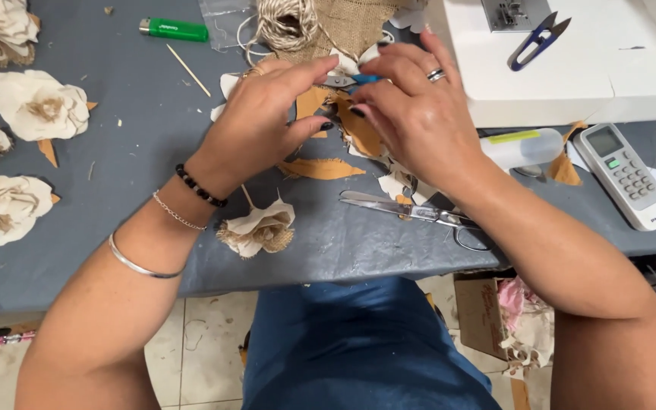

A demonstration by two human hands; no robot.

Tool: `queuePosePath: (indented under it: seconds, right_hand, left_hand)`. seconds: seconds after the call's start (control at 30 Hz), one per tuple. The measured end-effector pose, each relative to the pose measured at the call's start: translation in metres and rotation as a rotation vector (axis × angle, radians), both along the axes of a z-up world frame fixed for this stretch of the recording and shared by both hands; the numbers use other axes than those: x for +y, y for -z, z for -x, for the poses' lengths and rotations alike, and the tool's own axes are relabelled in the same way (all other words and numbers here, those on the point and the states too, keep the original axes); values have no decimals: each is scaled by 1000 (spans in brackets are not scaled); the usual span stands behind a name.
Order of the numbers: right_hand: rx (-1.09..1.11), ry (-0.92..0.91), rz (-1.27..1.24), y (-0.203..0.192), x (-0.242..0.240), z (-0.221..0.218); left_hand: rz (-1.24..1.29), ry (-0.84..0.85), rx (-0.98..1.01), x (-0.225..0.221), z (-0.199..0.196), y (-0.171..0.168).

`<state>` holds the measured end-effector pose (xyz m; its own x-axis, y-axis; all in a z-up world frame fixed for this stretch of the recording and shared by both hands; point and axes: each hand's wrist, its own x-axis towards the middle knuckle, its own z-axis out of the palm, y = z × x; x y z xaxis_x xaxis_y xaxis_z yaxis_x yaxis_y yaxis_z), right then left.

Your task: Assembling decorative flowers from fabric scraps using glue and hand shaping at a workstation.

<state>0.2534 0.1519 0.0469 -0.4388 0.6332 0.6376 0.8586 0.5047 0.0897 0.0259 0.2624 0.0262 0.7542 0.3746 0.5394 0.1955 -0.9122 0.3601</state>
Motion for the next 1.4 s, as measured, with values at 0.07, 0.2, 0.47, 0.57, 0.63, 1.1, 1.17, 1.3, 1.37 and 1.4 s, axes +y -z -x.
queuePosePath:
  seconds: [0.07,0.2,0.47,0.57,0.63,1.1,1.17,1.3,1.37,1.4]
  right_hand:
    - [-76,84,-2,8,7,-4]
    - [-100,34,-31,11,11,-5]
    - [-83,67,-19,16,13,-13]
    - [-85,42,-3,16,13,-11]
    - [-9,-28,-12,6,9,-9]
    - [-54,44,91,6,-1,-9]
    - [-99,74,75,12,3,-11]
    - [-58,103,74,19,7,-12]
    - [-29,104,95,19,7,-13]
    - [-10,88,78,18,7,-13]
  left_hand:
    - [4,6,5,1,-1,0]
    - [-4,-20,13,2,-2,2]
    - [-73,27,-61,0,-3,3]
    - [-72,23,-54,-1,-2,1]
    - [-71,39,-79,-2,-1,0]
    - [-90,29,-95,-9,-2,1]
    - [-102,-17,-66,-6,-2,2]
    - [-80,-39,-22,-6,-2,2]
    - [-77,-25,-19,-8,-3,0]
    - [-84,-22,-21,-9,-3,-2]
